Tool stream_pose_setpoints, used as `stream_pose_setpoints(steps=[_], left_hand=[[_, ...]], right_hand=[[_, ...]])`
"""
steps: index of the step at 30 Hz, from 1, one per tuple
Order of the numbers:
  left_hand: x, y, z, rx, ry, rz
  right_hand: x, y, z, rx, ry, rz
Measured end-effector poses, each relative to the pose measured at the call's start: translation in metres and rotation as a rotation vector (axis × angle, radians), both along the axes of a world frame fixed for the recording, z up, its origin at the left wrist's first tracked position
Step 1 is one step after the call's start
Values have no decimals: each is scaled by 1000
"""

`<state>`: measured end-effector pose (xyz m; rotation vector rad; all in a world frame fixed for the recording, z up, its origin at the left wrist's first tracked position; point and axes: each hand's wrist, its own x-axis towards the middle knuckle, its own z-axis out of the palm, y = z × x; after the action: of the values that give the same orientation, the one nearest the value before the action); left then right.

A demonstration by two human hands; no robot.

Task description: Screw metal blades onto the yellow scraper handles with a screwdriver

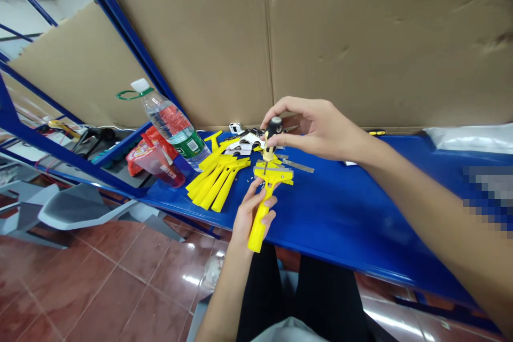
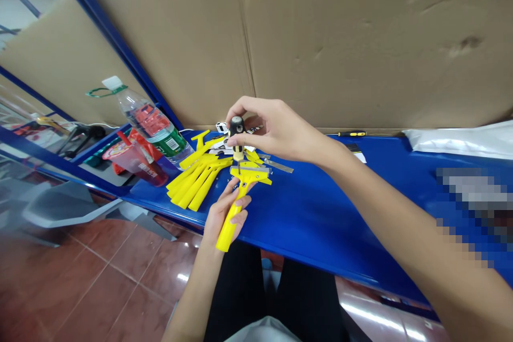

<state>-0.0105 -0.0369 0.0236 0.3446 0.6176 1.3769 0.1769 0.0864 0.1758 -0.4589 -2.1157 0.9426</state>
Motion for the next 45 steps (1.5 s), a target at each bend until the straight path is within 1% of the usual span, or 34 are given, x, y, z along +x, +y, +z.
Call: stream_pose_setpoints(steps=[4,8,15,18,20,24,27,33,37,39,42,45], left_hand=[[-1,0,-2,-1,-1,-5],[-2,1,-3,-10,-5,2],[-2,1,-1,-10,-9,-13],[-1,1,-1,-12,18,-23],[-1,2,-2,-6,26,-19],[-1,4,-3,-10,41,-8],[0,4,0,-24,58,-9],[3,2,5,-36,55,-20],[3,3,4,-35,39,10],[3,3,3,-32,37,23],[2,3,2,-34,47,23],[2,4,1,-35,47,9]], right_hand=[[-1,0,0,-13,-17,-4],[1,1,0,21,-41,-13],[-3,5,-9,230,-85,-57],[-9,6,-14,325,-104,-20],[-11,4,-14,353,-111,10],[-10,-1,-11,338,-131,22],[-7,0,-11,330,-122,17],[-10,1,-15,412,-71,25],[-10,-4,-12,368,-81,66],[-9,-3,-12,359,-88,53],[-9,0,-14,381,-103,12],[-10,0,-16,403,-114,8]])
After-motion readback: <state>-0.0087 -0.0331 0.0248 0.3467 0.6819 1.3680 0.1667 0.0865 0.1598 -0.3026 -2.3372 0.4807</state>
